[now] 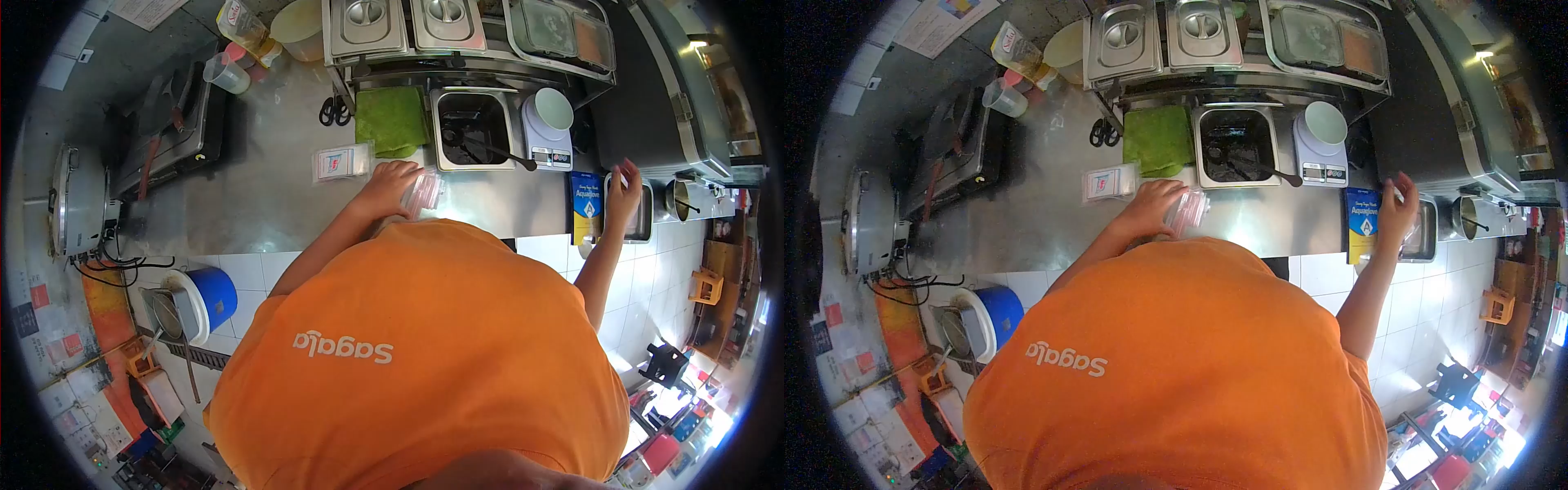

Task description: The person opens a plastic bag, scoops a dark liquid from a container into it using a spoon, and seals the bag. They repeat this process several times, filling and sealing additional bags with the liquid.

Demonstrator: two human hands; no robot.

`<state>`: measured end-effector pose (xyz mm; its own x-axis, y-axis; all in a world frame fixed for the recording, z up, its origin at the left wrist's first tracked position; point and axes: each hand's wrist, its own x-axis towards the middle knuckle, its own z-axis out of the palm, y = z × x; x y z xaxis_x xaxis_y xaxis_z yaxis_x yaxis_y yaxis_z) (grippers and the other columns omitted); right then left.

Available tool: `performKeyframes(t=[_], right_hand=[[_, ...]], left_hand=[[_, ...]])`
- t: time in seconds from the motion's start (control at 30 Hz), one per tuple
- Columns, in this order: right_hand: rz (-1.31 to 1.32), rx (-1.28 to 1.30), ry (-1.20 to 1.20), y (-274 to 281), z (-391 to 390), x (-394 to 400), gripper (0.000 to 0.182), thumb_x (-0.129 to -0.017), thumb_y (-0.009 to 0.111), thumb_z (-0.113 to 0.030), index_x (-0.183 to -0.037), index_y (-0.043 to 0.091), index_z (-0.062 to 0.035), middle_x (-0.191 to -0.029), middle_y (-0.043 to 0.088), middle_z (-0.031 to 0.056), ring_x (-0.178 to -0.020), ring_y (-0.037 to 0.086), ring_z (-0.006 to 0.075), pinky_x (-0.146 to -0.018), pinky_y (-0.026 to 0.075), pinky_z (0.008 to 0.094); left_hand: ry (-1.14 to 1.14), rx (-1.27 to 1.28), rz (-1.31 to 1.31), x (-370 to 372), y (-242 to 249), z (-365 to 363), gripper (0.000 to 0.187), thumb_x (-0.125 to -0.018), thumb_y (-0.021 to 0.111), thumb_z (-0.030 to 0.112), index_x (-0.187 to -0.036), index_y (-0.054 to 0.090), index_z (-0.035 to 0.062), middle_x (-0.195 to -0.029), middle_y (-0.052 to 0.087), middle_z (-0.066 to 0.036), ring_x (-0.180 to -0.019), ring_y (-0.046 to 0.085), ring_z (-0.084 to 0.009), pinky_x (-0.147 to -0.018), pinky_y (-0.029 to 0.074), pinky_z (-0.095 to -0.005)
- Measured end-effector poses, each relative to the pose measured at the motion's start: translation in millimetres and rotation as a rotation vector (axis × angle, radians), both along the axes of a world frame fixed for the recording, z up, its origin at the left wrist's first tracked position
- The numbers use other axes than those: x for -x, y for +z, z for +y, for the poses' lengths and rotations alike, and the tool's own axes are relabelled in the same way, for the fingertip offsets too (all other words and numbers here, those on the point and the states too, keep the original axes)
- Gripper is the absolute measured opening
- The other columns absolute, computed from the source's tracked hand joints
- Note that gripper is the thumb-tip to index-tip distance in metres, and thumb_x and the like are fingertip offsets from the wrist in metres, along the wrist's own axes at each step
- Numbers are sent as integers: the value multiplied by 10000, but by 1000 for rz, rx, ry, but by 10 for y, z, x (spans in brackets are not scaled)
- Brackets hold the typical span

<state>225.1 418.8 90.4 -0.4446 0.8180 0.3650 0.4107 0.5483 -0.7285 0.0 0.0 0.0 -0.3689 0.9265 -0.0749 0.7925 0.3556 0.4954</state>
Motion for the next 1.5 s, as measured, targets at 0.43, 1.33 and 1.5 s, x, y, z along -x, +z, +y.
performKeyframes(t=[0.43,1.33,1.5], right_hand=[[71,115,375,141,-866,517,238,-844,622,-62,-1075,574,-27,-1071,571,90,-967,591,171,-762,496,275],[-409,545,1292,243,-2242,1333,624,-709,779,-282,-1177,476,-1,-920,606,86,-816,573,160,-696,482,324],[-530,826,1323,174,-2234,1330,388,-792,710,-274,-1054,539,-44,-809,599,12,-677,542,71,-520,420,222]], left_hand=[[3,45,43,44,21,119,615,-620,769,294,-1161,548,102,-1101,505,-104,-1087,455,-285,-926,329,-401],[202,-69,-446,32,1374,110,501,-647,792,180,-1068,578,14,-828,661,-126,-753,629,-229,-689,475,-318],[175,-46,-452,-42,1364,171,896,-623,796,188,-1377,322,91,-877,649,-164,-829,626,-290,-723,469,-351]])
